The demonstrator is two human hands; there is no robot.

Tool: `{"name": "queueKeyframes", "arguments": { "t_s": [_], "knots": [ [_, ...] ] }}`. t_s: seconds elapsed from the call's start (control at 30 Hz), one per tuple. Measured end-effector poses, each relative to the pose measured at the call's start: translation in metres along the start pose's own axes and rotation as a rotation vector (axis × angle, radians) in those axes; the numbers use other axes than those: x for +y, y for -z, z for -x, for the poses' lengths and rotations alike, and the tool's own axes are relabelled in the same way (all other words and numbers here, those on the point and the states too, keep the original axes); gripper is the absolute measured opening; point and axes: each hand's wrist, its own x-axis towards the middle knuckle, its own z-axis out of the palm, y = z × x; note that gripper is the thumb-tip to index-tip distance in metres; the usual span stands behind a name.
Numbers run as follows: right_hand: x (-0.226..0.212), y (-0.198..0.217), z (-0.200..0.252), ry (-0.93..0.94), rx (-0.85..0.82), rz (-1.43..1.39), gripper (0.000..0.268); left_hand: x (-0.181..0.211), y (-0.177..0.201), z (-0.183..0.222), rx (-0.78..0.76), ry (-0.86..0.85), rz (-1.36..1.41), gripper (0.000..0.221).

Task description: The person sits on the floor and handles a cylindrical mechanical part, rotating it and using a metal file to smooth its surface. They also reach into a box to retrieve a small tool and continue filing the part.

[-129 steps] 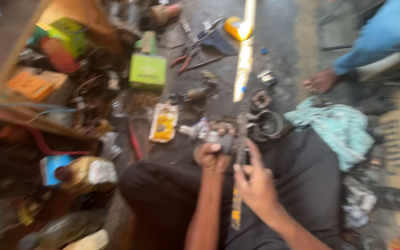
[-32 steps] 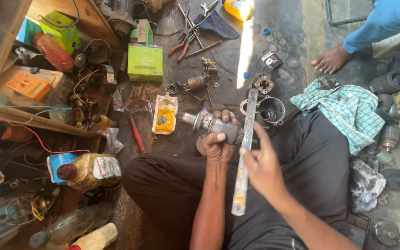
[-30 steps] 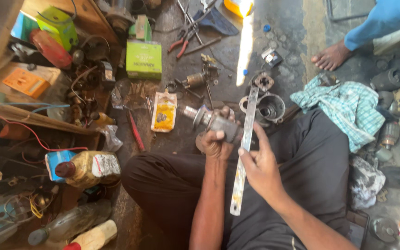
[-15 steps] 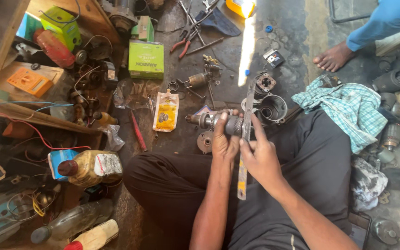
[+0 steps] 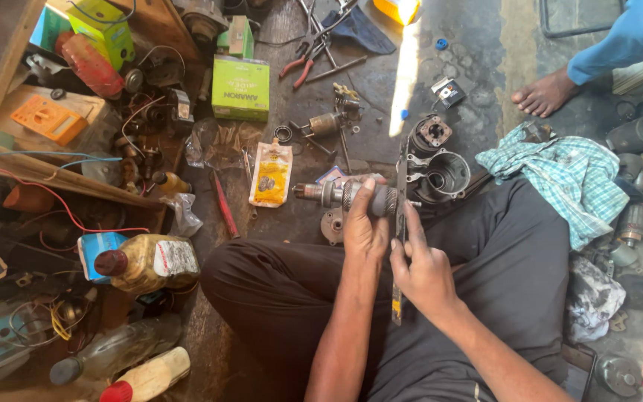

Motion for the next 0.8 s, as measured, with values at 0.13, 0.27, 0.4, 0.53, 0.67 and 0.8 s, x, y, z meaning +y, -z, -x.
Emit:
{"name": "queueKeyframes", "arguments": {
  "t_s": [0.13, 0.27, 0.4, 0.53, 0.67, 0.8],
  "knots": [
    [0.009, -0.006, 0.008, 0.038, 0.047, -0.029, 0.074, -0.005, 0.006, 0.008, 0.051, 0.013, -0.006, 0.02],
    [0.01, -0.009, 0.001, 0.018, 0.057, -0.033, 0.075, -0.003, -0.002, 0.004, 0.045, 0.065, 0.016, 0.017],
    [0.012, -0.009, 0.005, 0.017, 0.049, -0.009, 0.076, -0.003, 0.001, 0.001, 0.046, 0.032, 0.026, 0.018],
    [0.013, -0.008, 0.017, -0.068, -0.007, -0.137, 0.074, -0.005, 0.01, 0.005, 0.026, 0.034, 0.044, 0.022],
    [0.004, 0.0, 0.004, -0.103, -0.048, -0.218, 0.076, 0.0, 0.0, -0.009, 0.057, 0.062, 0.085, 0.025],
    [0.0, 0.004, 0.002, -0.144, -0.066, -0.23, 0.073, 0.001, 0.012, -0.002, 0.058, 0.04, 0.097, 0.027]
  ]
}}
